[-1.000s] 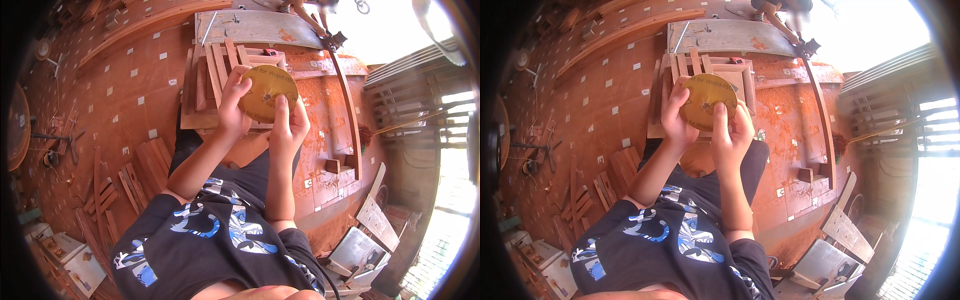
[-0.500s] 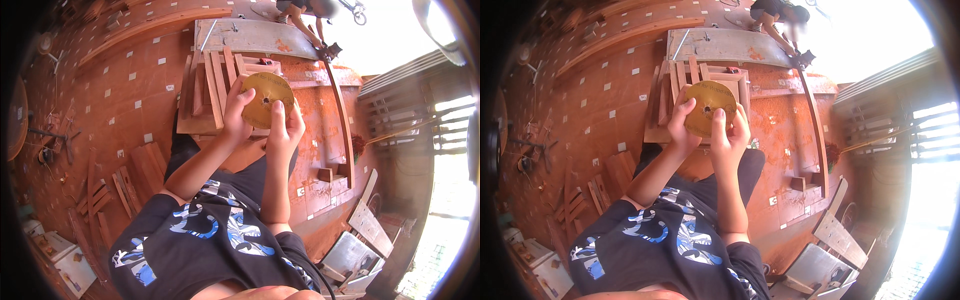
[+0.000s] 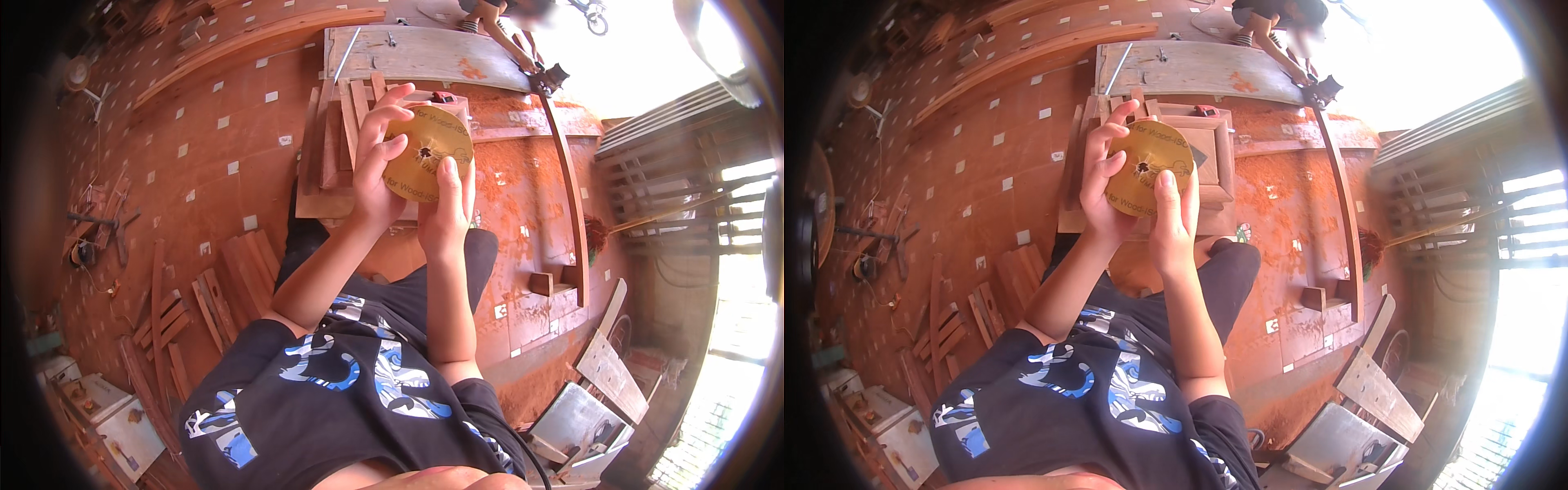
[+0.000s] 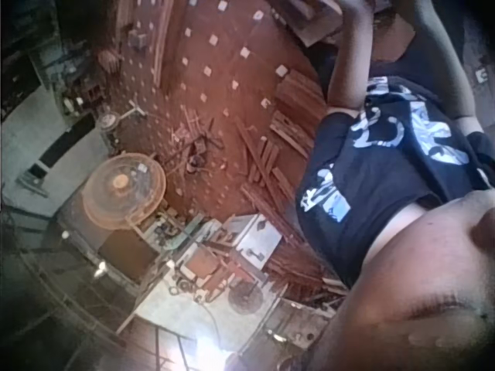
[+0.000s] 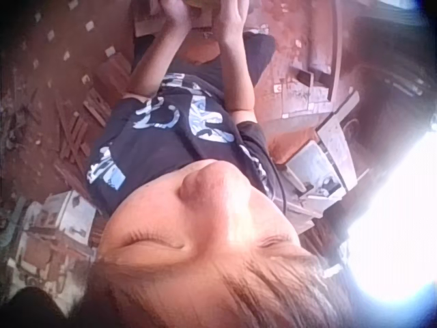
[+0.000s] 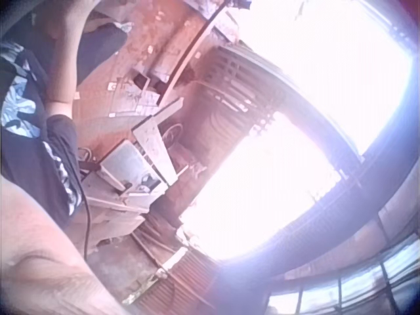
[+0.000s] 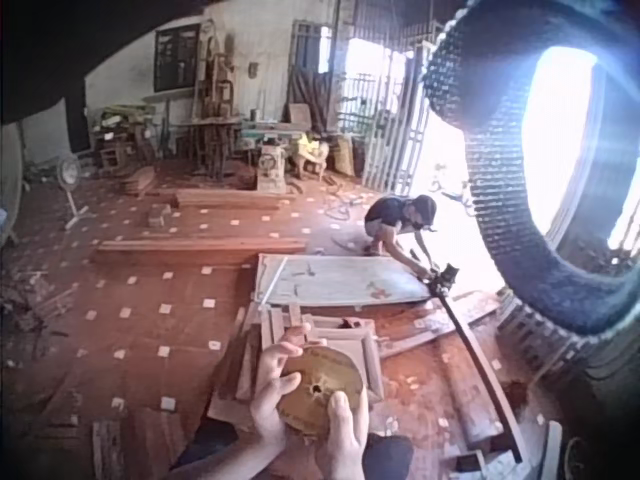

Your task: The person sits on the floor and sands multiple small wooden pieces using a round sanding disc. They handle each piece individually, rubbing the disc along edges and surfaces, then place the sanded pieces into a wooden frame structure.

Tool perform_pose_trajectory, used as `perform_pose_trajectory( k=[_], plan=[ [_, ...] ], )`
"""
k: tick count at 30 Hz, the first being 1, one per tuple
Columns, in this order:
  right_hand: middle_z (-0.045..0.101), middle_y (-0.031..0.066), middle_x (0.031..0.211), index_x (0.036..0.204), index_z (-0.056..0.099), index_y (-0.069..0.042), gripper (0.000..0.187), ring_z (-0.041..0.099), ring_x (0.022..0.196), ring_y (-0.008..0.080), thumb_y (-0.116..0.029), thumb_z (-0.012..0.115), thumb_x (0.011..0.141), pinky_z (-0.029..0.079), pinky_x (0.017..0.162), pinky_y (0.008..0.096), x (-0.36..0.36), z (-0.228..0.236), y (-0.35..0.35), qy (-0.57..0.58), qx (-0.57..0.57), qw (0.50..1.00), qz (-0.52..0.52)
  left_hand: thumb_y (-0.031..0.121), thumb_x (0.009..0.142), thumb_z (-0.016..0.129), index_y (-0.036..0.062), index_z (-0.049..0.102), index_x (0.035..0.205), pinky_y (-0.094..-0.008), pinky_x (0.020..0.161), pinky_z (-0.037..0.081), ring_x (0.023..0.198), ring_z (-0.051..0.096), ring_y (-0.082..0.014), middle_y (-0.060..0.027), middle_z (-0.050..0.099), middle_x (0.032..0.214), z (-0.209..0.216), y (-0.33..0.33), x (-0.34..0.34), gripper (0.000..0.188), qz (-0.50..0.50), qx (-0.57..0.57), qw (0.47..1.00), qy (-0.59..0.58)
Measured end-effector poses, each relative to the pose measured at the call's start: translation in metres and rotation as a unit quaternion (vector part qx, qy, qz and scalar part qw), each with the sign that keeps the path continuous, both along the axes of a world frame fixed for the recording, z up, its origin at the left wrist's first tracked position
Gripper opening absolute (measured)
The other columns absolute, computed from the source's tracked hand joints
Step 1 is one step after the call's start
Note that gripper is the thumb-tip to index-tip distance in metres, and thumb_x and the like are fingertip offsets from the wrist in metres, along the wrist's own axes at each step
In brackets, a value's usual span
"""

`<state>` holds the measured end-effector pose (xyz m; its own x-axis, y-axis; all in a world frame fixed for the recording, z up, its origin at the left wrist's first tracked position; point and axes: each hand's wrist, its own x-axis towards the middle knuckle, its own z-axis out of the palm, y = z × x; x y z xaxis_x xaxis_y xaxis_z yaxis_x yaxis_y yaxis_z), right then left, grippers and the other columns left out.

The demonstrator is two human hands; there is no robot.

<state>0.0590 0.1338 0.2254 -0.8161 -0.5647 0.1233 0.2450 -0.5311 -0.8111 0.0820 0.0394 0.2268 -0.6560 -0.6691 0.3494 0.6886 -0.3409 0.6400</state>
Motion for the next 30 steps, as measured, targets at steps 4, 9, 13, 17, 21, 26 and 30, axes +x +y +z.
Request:
perform_pose_trajectory(
  k=[4,9,13,17,21,26,30],
  plan=[
    [0.049,0.0096,0.138,0.150,0.035,-0.005,0.045,0.046,0.127,0.0153,-0.017,0.046,0.108,0.034,0.111,0.0327,-0.003,-0.005,-0.005,0.034,-0.008,0.999,0.012,0.028,0.091,0.051,0.0066,0.057,0.111,-0.0423,0.109,0.043,0.131,0.051,-0.0308,-0.0192,0.047,0.145,-0.016,-0.011,-0.003,0.030,-0.010,-0.051,0.999,0.013],
    [0.041,0.0113,0.145,0.153,0.030,-0.007,0.056,0.040,0.134,0.0189,-0.018,0.053,0.103,0.030,0.115,0.0369,-0.003,-0.007,-0.014,0.099,0.001,0.995,-0.003,0.037,0.093,0.050,0.0066,0.057,0.111,-0.0453,0.107,0.046,0.133,0.051,-0.0357,-0.0203,0.046,0.145,-0.036,-0.015,-0.005,0.036,0.021,-0.065,0.995,0.067],
    [0.043,0.0137,0.147,0.154,0.030,-0.005,0.065,0.041,0.136,0.0227,-0.026,0.060,0.100,0.031,0.116,0.0394,-0.003,-0.013,-0.014,0.115,0.016,0.993,0.014,0.043,0.092,0.057,0.0066,0.057,0.111,-0.0481,0.107,0.046,0.133,0.050,-0.0387,-0.0219,0.043,0.148,-0.036,-0.017,-0.014,0.041,0.087,-0.123,0.985,0.088],
    [0.045,0.0151,0.147,0.152,0.033,0.000,0.068,0.043,0.136,0.0239,-0.036,0.060,0.101,0.033,0.114,0.0400,-0.006,-0.047,-0.003,0.155,0.032,0.987,0.029,0.042,0.091,0.064,0.0056,0.055,0.111,-0.0476,0.107,0.046,0.131,0.052,-0.0376,-0.0256,0.045,0.148,-0.036,-0.019,-0.017,0.042,0.142,-0.201,0.967,0.071],
    [0.047,0.0163,0.147,0.150,0.036,0.003,0.071,0.046,0.134,0.0253,-0.041,0.061,0.100,0.037,0.112,0.0404,-0.019,-0.066,-0.001,0.234,0.046,0.970,0.047,0.034,0.093,0.063,0.0038,0.054,0.111,-0.0439,0.105,0.046,0.125,0.056,-0.0319,-0.0252,0.059,0.133,-0.031,-0.036,-0.008,0.037,0.250,-0.373,0.893,0.003],
    [0.056,0.0195,0.134,0.141,0.044,0.003,0.057,0.056,0.124,0.0317,-0.021,0.069,0.096,0.044,0.105,0.0412,-0.038,-0.084,-0.014,0.336,0.210,0.918,0.006,0.034,0.089,0.070,0.0024,0.058,0.113,-0.0424,0.099,0.048,0.116,0.059,-0.0298,-0.0192,0.061,0.122,-0.015,-0.043,0.007,0.042,0.215,-0.431,0.875,-0.051],
    [0.059,0.0208,0.126,0.136,0.047,0.003,0.046,0.059,0.118,0.0351,-0.011,0.066,0.097,0.046,0.101,0.0417,-0.034,-0.080,-0.023,0.283,0.235,0.930,-0.021,0.031,0.079,0.084,0.0047,0.067,0.119,-0.0364,0.089,0.051,0.103,0.063,-0.0245,-0.0116,0.061,0.109,0.001,-0.057,0.014,0.051,0.207,-0.516,0.828,-0.063]
  ],
)
